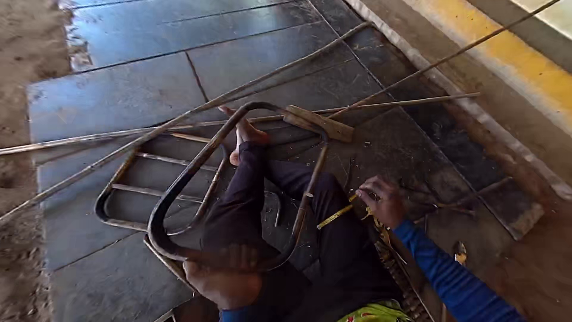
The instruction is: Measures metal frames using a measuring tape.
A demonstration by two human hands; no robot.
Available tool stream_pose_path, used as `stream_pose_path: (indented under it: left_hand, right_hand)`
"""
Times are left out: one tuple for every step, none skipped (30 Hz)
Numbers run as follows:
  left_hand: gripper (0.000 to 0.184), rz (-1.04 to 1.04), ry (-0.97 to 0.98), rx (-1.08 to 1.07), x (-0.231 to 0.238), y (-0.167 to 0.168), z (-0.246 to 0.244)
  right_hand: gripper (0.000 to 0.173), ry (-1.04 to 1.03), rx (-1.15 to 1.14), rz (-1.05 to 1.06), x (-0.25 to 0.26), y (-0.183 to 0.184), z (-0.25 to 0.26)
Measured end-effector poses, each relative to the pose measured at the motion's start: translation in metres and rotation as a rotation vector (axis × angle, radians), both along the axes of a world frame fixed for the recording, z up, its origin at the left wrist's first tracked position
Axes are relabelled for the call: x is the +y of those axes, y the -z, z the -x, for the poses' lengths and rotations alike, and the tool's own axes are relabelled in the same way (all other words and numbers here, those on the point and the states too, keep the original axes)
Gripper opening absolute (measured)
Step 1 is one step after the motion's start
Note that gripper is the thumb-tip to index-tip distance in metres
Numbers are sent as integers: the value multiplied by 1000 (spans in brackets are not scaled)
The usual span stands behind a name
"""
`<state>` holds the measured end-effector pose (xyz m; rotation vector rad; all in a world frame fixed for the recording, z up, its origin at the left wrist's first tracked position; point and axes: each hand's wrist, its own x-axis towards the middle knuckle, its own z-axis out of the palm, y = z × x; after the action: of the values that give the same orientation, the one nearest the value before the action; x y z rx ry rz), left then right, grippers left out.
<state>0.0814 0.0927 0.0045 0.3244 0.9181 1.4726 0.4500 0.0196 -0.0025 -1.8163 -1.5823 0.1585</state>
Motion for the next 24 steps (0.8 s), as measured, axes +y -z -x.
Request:
stream_pose_path:
  left_hand:
    - [81,2,-47,-15,-2,3,-6]
    - [82,4,-92,-27,-3,6,-13]
    - [82,12,-131,-43,-4,8,-18]
    - [82,26,-167,-47,-5,10,-24]
    - [81,46,-197,-52,-7,12,-29]
    - [82,66,-214,-63,-9,15,-33]
    - [82,80,-219,-76,-11,19,-36]
    - [82,90,-213,-77,-14,23,-39]
    - [82,100,-189,-65,-16,25,-39]
    - [83,111,-153,-32,-18,25,-37]
    - [84,121,-102,16,-22,24,-34]
    - [83,145,-52,66,-27,21,-29]
    - [78,160,-7,105,-33,19,-24]
    - [70,161,22,120,-37,19,-19]
    - [62,160,32,110,-42,22,-13]
    - [56,154,39,80,-45,25,-6]
    - [54,138,45,41,-49,28,-2]
    - [55,113,61,6,-52,30,2]
    - [57,86,65,-18,-53,31,3]
    - [58,56,59,-39,-54,32,3]
    - [59,34,48,-65,-54,35,4]
    - [60,25,38,-80,-55,37,5]
    - [60,28,34,-82,-54,38,6]
    - [59,51,24,-60,-54,38,6]
  right_hand:
    - [19,-48,10,83,-5,-1,7]
    - [20,-105,8,148,-8,1,18]
    - [21,-162,-21,199,-10,5,30]
    - [24,-214,-76,251,-10,9,44]
    - [27,-254,-146,317,-9,13,57]
    - [31,-285,-224,391,-7,18,69]
    - [33,-301,-297,455,-4,25,78]
    - [31,-314,-353,506,-1,29,85]
    - [25,-330,-388,524,3,30,91]
    - [17,-356,-404,524,6,30,94]
    - [13,-403,-401,534,9,25,97]
    - [14,-482,-364,597,10,16,98]
    - [16,-586,-293,662,11,3,99]
    - [17,-686,-182,678,11,-9,101]
    - [15,-755,-41,632,9,-16,106]
    - [14,-785,124,556,6,-22,115]
    - [13,-781,301,497,5,-27,128]
    - [12,-750,472,477,5,-33,143]
    - [11,-693,633,490,8,-37,159]
    - [10,-620,769,519,12,-40,176]
    - [9,-550,868,549,18,-40,193]
    - [9,-493,937,574,25,-37,208]
    - [10,-454,980,583,33,-34,222]
    - [10,-432,996,578,41,-30,235]
